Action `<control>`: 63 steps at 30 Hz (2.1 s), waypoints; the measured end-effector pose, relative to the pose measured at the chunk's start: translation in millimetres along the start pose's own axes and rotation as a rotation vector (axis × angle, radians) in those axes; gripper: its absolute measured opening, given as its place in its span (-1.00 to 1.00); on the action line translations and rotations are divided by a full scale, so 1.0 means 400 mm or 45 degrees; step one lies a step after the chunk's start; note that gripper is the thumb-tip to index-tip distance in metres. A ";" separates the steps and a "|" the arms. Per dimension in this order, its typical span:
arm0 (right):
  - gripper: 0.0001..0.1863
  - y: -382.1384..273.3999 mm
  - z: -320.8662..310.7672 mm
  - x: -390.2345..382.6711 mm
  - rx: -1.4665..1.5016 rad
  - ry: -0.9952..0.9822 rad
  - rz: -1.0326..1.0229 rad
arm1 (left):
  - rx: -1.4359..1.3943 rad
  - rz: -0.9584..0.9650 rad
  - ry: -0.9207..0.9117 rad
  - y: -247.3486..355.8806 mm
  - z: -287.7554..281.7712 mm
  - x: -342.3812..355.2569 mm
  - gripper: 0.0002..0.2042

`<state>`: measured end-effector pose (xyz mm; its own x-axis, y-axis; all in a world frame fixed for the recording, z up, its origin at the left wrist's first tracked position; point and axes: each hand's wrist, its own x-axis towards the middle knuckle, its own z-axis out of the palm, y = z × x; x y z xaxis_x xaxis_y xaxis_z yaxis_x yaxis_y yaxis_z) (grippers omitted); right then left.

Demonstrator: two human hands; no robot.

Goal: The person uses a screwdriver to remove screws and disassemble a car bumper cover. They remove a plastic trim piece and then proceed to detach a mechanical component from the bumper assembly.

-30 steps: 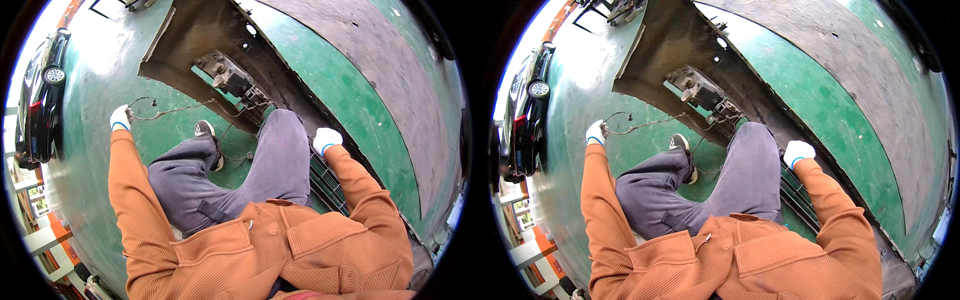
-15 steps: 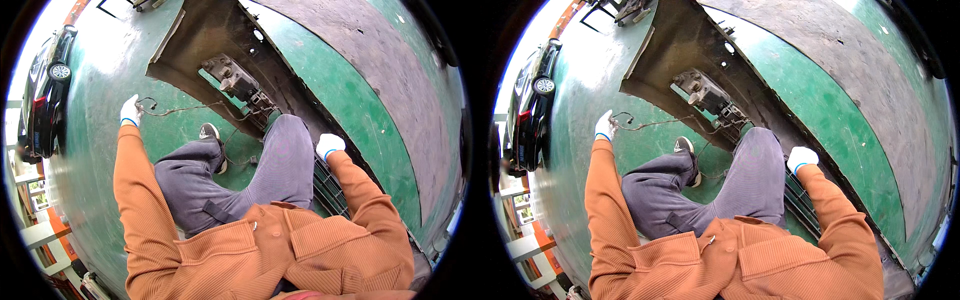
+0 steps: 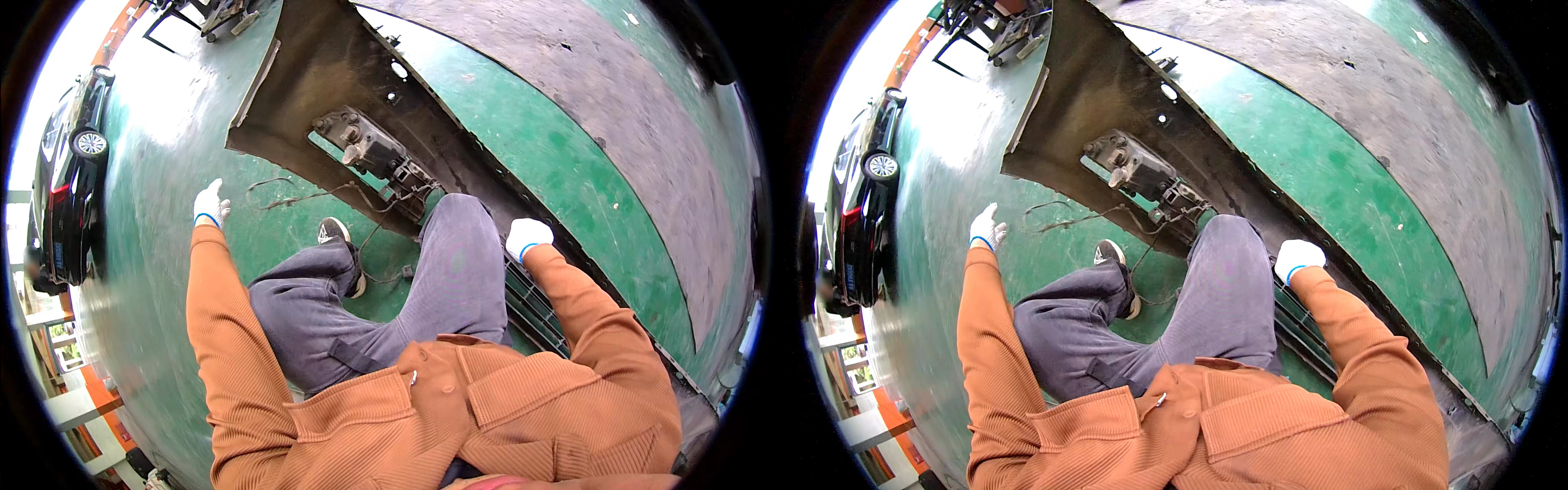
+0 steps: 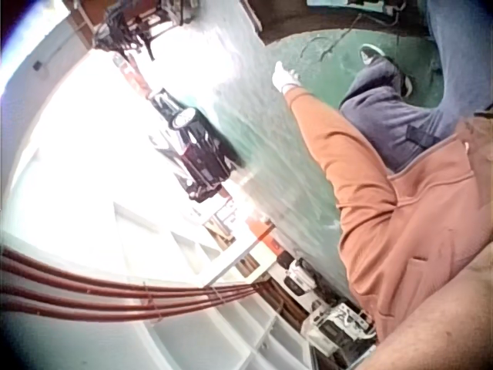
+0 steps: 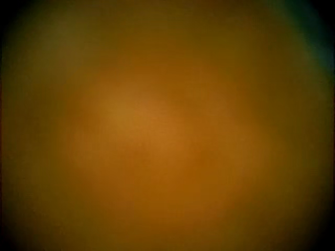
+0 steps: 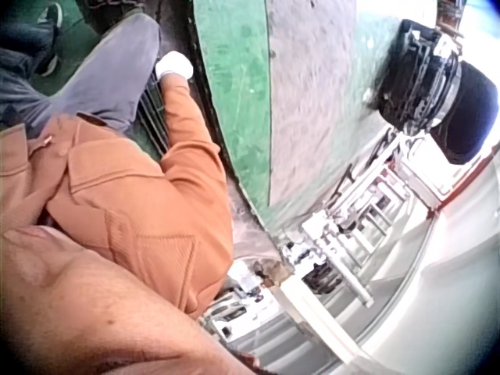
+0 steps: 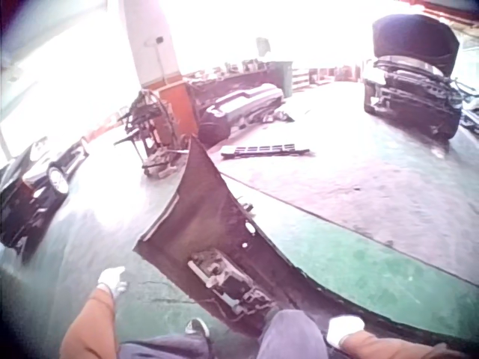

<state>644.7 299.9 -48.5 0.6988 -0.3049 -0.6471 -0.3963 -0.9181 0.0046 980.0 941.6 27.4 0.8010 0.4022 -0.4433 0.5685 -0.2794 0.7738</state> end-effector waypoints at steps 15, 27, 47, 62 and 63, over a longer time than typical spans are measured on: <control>-0.64 -0.008 0.022 0.008 0.009 0.062 -0.034 | 1.245 0.774 -0.508 0.084 0.283 -0.122 -0.43; -0.64 0.012 0.046 -0.010 0.069 0.089 0.030 | 1.491 1.007 -0.582 0.068 0.653 -0.297 -0.25; -0.45 0.066 0.232 -0.133 0.375 -0.108 0.151 | 1.424 0.949 -0.513 0.039 0.646 -0.324 -0.22; -0.43 0.142 0.635 -0.094 1.011 -0.202 0.566 | 1.111 0.915 -0.536 -0.035 0.675 -0.318 -0.22; -0.43 0.138 0.632 -0.069 1.027 -0.225 0.578 | 1.108 0.958 -0.469 -0.047 0.667 -0.298 -0.23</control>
<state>453.1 321.7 -223.3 0.3023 -0.4865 -0.8198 -0.9474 -0.2481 -0.2021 923.8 666.2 -54.8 0.9106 -0.3465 -0.2250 -0.2408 -0.8876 0.3926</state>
